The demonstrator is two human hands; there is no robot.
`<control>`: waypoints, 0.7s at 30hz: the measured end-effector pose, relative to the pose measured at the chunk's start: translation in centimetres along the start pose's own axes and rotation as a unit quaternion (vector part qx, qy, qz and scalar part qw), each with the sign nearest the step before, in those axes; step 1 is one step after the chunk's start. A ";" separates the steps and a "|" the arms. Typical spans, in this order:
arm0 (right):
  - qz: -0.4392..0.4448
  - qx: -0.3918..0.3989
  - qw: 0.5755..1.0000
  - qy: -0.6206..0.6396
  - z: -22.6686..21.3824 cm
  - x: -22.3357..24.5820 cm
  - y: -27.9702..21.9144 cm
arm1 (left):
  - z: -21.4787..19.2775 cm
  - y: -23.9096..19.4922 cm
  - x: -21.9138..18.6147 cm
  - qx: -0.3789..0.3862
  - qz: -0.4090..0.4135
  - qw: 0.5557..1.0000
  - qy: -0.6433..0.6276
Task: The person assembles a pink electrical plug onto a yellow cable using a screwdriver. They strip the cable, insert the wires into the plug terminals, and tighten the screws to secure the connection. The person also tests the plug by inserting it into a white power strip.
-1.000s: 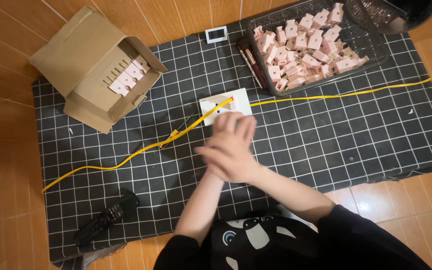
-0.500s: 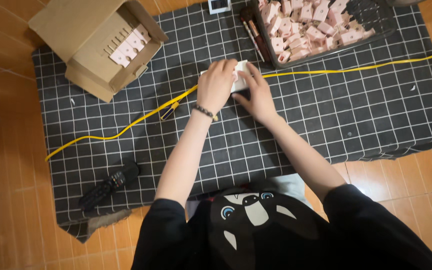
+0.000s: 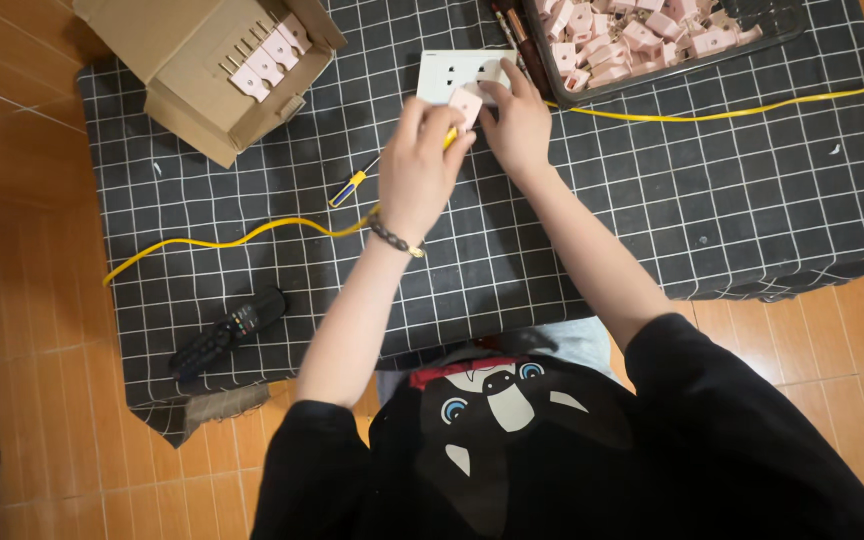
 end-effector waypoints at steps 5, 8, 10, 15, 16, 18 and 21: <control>0.130 -0.045 0.965 0.222 -0.3 -2.3 -6.0 | 3.3 -5.2 0.9 -0.087 -0.033 0.996 0.006; 0.229 0.045 0.910 0.342 2.6 -3.8 -8.2 | 5.2 -6.3 0.3 -0.081 -0.029 0.996 0.011; 0.251 0.095 0.861 0.433 4.8 -3.3 -8.3 | 6.4 -6.9 0.6 -0.079 -0.033 0.996 0.004; 0.294 0.162 0.736 0.588 7.4 -2.5 -7.7 | 5.2 -7.6 2.9 -0.038 0.008 0.998 -0.056; 0.324 0.168 0.721 0.589 7.4 -2.4 -8.1 | 3.4 -7.9 4.2 -0.058 -0.001 0.998 0.018; 0.351 0.179 0.702 0.593 7.5 -2.1 -8.3 | 0.7 -8.8 6.5 -0.078 -0.013 0.992 0.098; 0.306 0.171 0.709 0.611 7.0 -1.6 -7.8 | -1.1 -11.1 11.3 0.044 -0.172 0.944 0.279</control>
Point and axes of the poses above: each hand's wrist, its own y-axis towards the middle knuckle, its own z-axis out of the palm, x = y × z, the point moved 8 cm from there along y, towards the middle knuckle, and after that the axes turned 7 degrees about z, right-handed, at the moved point
